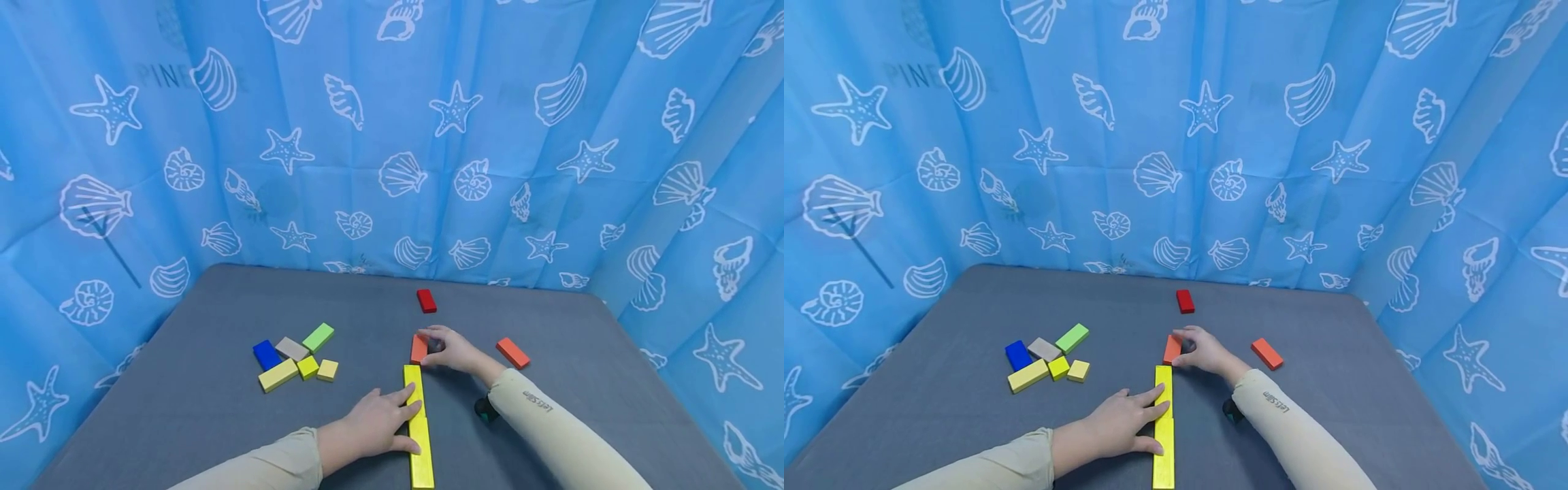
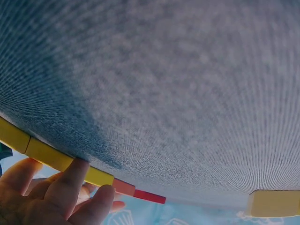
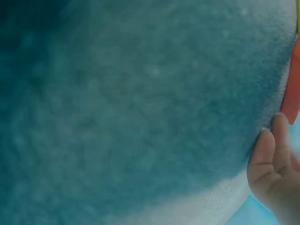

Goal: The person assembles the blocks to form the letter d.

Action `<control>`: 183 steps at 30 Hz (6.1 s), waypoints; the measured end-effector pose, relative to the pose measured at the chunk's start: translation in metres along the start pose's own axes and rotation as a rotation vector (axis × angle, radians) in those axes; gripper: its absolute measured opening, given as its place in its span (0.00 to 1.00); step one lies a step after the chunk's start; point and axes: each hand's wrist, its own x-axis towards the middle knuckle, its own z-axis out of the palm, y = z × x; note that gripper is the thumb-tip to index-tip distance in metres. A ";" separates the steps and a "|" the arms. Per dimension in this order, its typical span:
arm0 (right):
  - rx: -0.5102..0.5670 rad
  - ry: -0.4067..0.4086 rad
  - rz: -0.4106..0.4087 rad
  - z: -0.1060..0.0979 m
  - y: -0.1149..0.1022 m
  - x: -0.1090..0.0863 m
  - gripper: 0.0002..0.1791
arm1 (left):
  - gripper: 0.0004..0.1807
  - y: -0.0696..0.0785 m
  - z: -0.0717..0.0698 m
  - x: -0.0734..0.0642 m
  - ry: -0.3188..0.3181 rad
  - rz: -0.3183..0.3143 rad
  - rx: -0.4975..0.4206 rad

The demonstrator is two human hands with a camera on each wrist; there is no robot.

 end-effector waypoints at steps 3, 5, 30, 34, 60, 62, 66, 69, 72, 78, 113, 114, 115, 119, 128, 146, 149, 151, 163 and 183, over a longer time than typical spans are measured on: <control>0.013 0.038 0.067 0.000 0.000 0.001 0.35 | 0.39 0.000 0.000 0.000 0.003 0.002 0.004; -0.005 0.039 0.093 0.000 0.001 0.003 0.33 | 0.39 0.000 0.000 0.000 0.003 0.002 0.009; 0.002 -0.131 0.125 0.001 -0.006 0.014 0.32 | 0.39 0.000 0.001 0.002 0.006 0.007 -0.005; 0.006 -0.135 0.125 0.002 -0.006 0.014 0.32 | 0.39 0.000 0.001 0.001 0.005 0.005 0.005; -0.010 -0.052 -0.136 -0.054 0.024 -0.025 0.26 | 0.39 0.002 -0.001 0.000 -0.004 -0.001 0.019; -0.051 -0.026 -0.155 -0.069 0.034 -0.031 0.25 | 0.39 0.001 0.000 0.000 0.000 0.002 0.022; -0.102 -0.084 -0.107 -0.096 0.056 -0.043 0.30 | 0.39 0.001 0.001 0.000 -0.004 -0.004 0.018; -0.122 -0.164 -0.003 -0.112 0.071 -0.051 0.37 | 0.39 0.001 0.001 -0.001 0.002 0.003 0.018; -0.136 -0.216 0.073 -0.123 0.085 -0.057 0.43 | 0.39 0.000 0.001 0.000 0.015 0.018 0.020; -0.116 -0.258 0.094 -0.130 0.099 -0.054 0.46 | 0.39 0.000 0.002 -0.001 0.013 0.009 0.019; 0.171 0.003 0.159 -0.062 0.028 0.005 0.37 | 0.40 0.001 0.002 0.003 -0.019 -0.028 0.007; 0.176 0.008 0.163 -0.060 0.024 0.009 0.37 | 0.40 0.001 0.002 0.003 -0.019 -0.029 0.007; 0.184 0.013 0.167 -0.057 0.020 0.013 0.37 | 0.40 0.001 0.002 0.003 -0.019 -0.030 0.007; 0.213 0.019 0.175 -0.046 0.010 0.028 0.37 | 0.40 0.000 0.001 0.004 -0.019 -0.032 0.009; 0.185 0.027 0.151 -0.024 -0.003 0.050 0.36 | 0.39 0.003 -0.001 0.003 -0.033 -0.015 0.012; 0.086 -0.065 0.198 -0.007 -0.015 0.070 0.30 | 0.38 0.000 -0.001 0.002 -0.015 -0.011 -0.017; 0.089 -0.072 0.201 -0.006 -0.015 0.068 0.30 | 0.38 0.001 -0.002 0.001 -0.014 -0.013 -0.023; 0.096 -0.072 0.204 -0.005 -0.015 0.067 0.30 | 0.38 0.002 -0.002 0.001 -0.014 -0.016 -0.027; 0.088 -0.066 0.205 -0.002 -0.019 0.061 0.32 | 0.38 0.002 -0.002 0.001 -0.002 -0.011 -0.016; 0.081 -0.047 0.205 -0.002 -0.019 0.059 0.31 | 0.39 0.003 -0.001 0.003 -0.021 -0.021 -0.018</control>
